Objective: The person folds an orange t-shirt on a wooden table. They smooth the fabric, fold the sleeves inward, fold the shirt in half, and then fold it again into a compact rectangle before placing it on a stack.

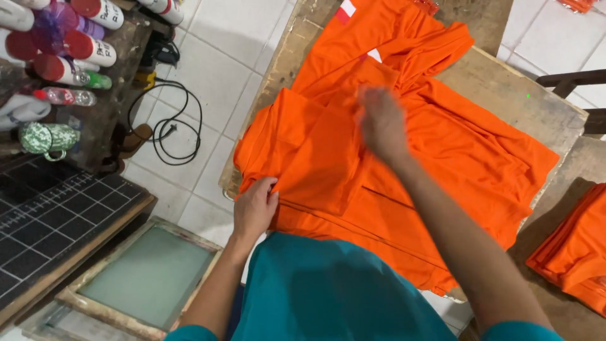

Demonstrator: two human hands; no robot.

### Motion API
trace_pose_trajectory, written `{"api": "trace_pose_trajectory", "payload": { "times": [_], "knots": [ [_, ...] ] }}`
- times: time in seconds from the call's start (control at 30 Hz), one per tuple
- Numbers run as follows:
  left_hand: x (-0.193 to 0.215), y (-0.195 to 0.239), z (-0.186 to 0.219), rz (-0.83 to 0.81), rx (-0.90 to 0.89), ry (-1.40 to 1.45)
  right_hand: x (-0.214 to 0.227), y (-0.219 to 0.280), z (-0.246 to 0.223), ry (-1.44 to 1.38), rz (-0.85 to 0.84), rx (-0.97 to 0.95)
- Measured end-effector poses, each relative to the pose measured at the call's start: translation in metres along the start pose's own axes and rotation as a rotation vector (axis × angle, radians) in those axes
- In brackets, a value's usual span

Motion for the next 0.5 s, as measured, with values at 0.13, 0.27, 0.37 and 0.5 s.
{"api": "trace_pose_trajectory", "payload": {
  "times": [0.13, 0.27, 0.37, 0.5],
  "knots": [
    [0.001, 0.004, 0.007, 0.051, -0.044, -0.02, -0.013, 0.037, -0.038, 0.111, -0.53, -0.078],
    [-0.018, 0.007, 0.004, 0.362, -0.329, -0.152, 0.012, 0.048, -0.046, 0.009, -0.457, -0.245],
    [-0.032, 0.007, 0.034, 0.405, -0.611, -0.226, 0.037, 0.104, -0.042, 0.039, -0.283, -0.253],
    [-0.068, -0.005, 0.081, 0.223, -0.886, -0.223, 0.065, 0.231, 0.064, 0.256, -0.23, -0.267]
  ]
}}
Point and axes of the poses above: each hand's wrist, its own y-axis away from the middle knuckle, its own x-axis out of the back of the hand, z = x × y, the point moved 1 cm from there along -y, towards the middle knuckle, and after that the axes turned 1 degree about -x, right-handed, at the moved point
